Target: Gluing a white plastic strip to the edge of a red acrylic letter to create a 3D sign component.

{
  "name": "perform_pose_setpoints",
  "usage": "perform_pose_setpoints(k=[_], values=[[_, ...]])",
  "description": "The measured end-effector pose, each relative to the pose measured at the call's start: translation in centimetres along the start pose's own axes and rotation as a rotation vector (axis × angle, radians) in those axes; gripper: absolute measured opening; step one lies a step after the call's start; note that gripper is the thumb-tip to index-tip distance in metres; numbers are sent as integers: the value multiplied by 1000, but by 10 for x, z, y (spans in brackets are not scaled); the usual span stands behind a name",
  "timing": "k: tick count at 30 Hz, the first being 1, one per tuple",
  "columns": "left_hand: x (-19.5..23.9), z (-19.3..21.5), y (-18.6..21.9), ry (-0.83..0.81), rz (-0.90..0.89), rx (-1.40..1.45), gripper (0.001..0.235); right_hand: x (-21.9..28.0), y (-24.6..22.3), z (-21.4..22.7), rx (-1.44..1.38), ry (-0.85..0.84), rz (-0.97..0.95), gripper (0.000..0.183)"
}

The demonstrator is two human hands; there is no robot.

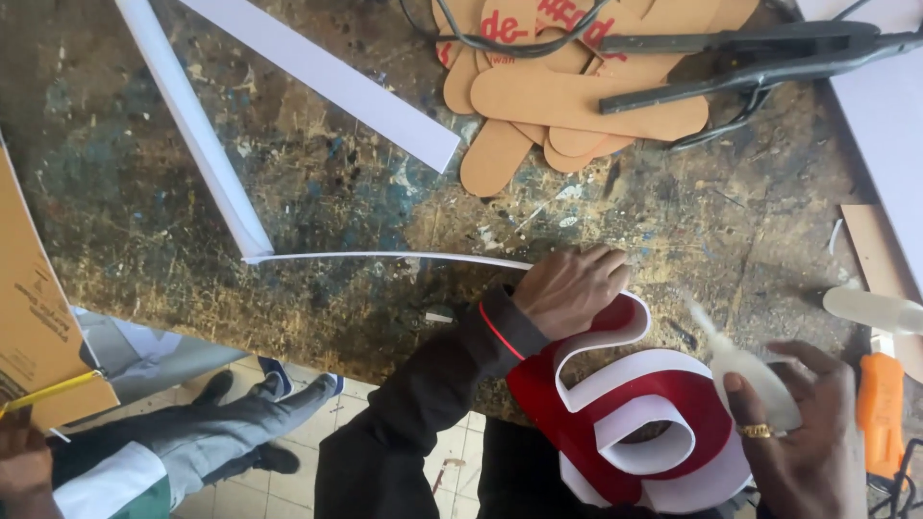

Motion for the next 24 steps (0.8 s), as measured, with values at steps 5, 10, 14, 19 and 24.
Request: perform_pose_setpoints(k=[5, 10, 14, 19, 24], values=[[-1, 4, 1, 28, -14, -23, 10, 19, -32, 1, 243, 90, 291, 50], [3, 9, 2, 89, 1, -75, 10, 25, -63, -18, 259, 115, 431, 42], [-2, 10, 3, 122, 23, -114, 16, -9, -52, -37, 216, -5, 262, 42], [1, 16, 1, 166, 71, -112, 19, -33, -67, -75, 359, -134, 366, 38], [-1, 10, 3, 92, 39, -98, 17, -34, -84, -113, 538, -391, 631, 32]])
Point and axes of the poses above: each hand's wrist, its own x-axis away from the middle knuckle, its own z-axis out of the back of the hand, y = z × x, the point moved 10 cm from there along -x, towards the middle knuckle, and after that the axes turned 13 degrees about -x, right-handed, at the moved point
